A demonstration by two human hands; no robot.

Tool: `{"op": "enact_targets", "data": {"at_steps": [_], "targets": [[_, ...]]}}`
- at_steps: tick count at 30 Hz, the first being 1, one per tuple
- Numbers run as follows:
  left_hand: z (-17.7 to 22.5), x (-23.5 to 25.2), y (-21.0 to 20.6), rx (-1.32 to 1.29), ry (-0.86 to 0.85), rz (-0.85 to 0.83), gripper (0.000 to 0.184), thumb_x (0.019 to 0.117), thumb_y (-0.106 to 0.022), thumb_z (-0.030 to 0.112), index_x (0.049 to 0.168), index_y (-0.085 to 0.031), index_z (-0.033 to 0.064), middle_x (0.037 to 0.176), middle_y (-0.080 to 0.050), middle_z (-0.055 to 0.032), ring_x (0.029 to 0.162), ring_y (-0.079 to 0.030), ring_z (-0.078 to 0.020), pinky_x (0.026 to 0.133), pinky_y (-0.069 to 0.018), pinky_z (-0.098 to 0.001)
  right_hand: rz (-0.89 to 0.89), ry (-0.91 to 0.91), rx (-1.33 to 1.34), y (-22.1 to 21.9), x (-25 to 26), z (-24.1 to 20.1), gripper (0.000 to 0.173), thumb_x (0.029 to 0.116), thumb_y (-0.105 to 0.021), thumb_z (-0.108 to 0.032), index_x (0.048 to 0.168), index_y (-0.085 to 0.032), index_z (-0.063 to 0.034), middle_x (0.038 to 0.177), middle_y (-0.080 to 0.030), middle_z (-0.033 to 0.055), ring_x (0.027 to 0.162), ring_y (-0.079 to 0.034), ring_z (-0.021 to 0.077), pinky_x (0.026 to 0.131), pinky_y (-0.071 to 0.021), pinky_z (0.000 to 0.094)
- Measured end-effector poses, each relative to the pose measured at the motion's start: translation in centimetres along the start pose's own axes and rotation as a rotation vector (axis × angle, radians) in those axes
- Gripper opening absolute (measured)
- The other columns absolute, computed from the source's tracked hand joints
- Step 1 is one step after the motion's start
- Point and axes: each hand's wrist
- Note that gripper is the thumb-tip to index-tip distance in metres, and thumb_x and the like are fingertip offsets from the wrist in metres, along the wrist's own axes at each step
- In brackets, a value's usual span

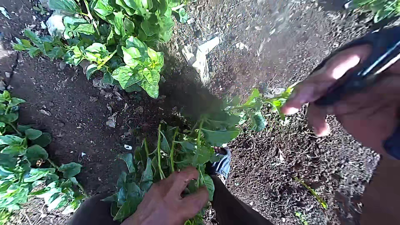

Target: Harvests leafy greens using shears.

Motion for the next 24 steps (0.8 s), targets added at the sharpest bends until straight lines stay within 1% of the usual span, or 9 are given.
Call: {"op": "enact_targets", "data": {"at_steps": [1, 2, 4, 6, 8, 11, 14, 19, 24], "targets": [[0.5, -0.3, -0.5, -0.006, 0.011, -0.011, 0.024, 0.0977, -0.067, 0.017, 0.121, -0.067, 0.0198, 0.137, -0.06, -0.018, 0.105, -0.07, -0.0262, 0.074, -0.0622, -0.0369, -0.09, -0.074, 0.15, -1.2, -1.3, 0.1, 0.044, 0.0943, -0.068, -0.051, 0.125, -0.06, -0.0207, 0.108, -0.074, 0.0008, 0.084, -0.075, 0.0163, 0.053, -0.0617, 0.0244], [0.8, -0.5, -1.0, 0.006, 0.007, -0.024, 0.021, 0.0989, -0.065, 0.015, 0.119, -0.068, 0.0186, 0.142, -0.059, -0.016, 0.103, -0.071, -0.026, 0.073, -0.0618, -0.0367, -0.193, -0.156, 0.245, -2.0, -2.5, 0.9, 0.045, 0.0958, -0.068, -0.05, 0.126, -0.062, -0.0177, 0.109, -0.074, 0.0033, 0.086, -0.075, 0.0162, 0.056, -0.0617, 0.0244], [0.7, -0.7, -1.9, 0.019, -0.026, -0.051, 0.019, 0.0992, -0.061, 0.011, 0.115, -0.07, 0.0163, 0.146, -0.059, -0.0092, 0.095, -0.071, -0.0237, 0.067, -0.0595, -0.036, -0.283, -0.368, 0.351, -3.5, -4.2, 3.1, 0.048, 0.0977, -0.063, -0.054, 0.125, -0.064, -0.0149, 0.107, -0.075, 0.0035, 0.083, -0.075, 0.012, 0.052, -0.0587, 0.0204], [0.2, -1.1, -2.5, 0.039, -0.067, -0.08, 0.018, 0.1003, -0.058, 0.01, 0.114, -0.069, 0.0157, 0.144, -0.061, -0.0042, 0.095, -0.071, -0.022, 0.067, -0.0582, -0.0351, -0.263, -0.576, 0.461, -4.7, -5.9, 5.5, 0.052, 0.0963, -0.06, -0.061, 0.118, -0.066, -0.0137, 0.097, -0.076, 0.0034, 0.074, -0.074, 0.0115, 0.047, -0.057, 0.021], [-0.2, -1.5, -2.8, 0.061, -0.092, -0.088, 0.018, 0.1009, -0.058, 0.01, 0.113, -0.069, 0.016, 0.138, -0.065, -0.0037, 0.096, -0.071, -0.0225, 0.066, -0.0584, -0.0355, -0.247, -0.749, 0.529, -5.5, -7.7, 7.1, 0.056, 0.0934, -0.059, -0.066, 0.111, -0.065, -0.0137, 0.09, -0.075, 0.0038, 0.07, -0.074, 0.0122, 0.045, -0.056, 0.0219], [-0.4, -1.7, -2.7, 0.104, -0.102, -0.092, 0.017, 0.1013, -0.057, 0.012, 0.114, -0.068, 0.0164, 0.133, -0.066, -0.0044, 0.096, -0.07, -0.0236, 0.066, -0.0582, -0.036, -0.258, -0.934, 0.633, -6.3, -9.8, 8.7, 0.061, 0.0916, -0.06, -0.069, 0.109, -0.065, -0.0112, 0.087, -0.075, 0.0076, 0.068, -0.074, 0.0149, 0.045, -0.0566, 0.0243], [-0.5, -1.9, -2.5, 0.138, -0.128, -0.081, 0.017, 0.103, -0.055, 0.014, 0.114, -0.067, 0.0179, 0.133, -0.066, -0.0029, 0.097, -0.068, -0.023, 0.067, -0.0566, -0.0345, -0.253, -1.034, 0.615, -6.5, -9.6, 9.0, 0.063, 0.0897, -0.061, -0.072, 0.108, -0.065, -0.0112, 0.085, -0.074, 0.0087, 0.066, -0.074, 0.0159, 0.043, -0.0556, 0.0254], [-0.4, -2.5, -2.2, 0.153, -0.155, -0.129, 0.022, 0.1035, -0.054, 0.011, 0.118, -0.069, 0.0164, 0.133, -0.066, -0.0033, 0.098, -0.067, -0.0241, 0.069, -0.0559, -0.0346, -0.274, -1.115, 0.497, -6.4, -8.2, 9.0, 0.071, 0.085, -0.06, -0.078, 0.108, -0.066, -0.011, 0.083, -0.074, 0.009, 0.064, -0.074, 0.0156, 0.041, -0.054, 0.0246], [-0.3, -2.9, -2.4, 0.153, -0.178, -0.167, 0.026, 0.1037, -0.053, 0.009, 0.123, -0.068, 0.0161, 0.135, -0.065, -0.0032, 0.1, -0.066, -0.0257, 0.071, -0.0554, -0.0366, -0.338, -1.156, 0.398, -6.3, -6.9, 9.3, 0.067, 0.0836, -0.061, -0.079, 0.102, -0.067, -0.0149, 0.084, -0.076, 0.0063, 0.065, -0.074, 0.0136, 0.039, -0.0521, 0.0225]]}}
Point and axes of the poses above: each hand's wrist, its own x-axis towards the middle knuckle, its own y-axis out of the back of the hand, z = x × y
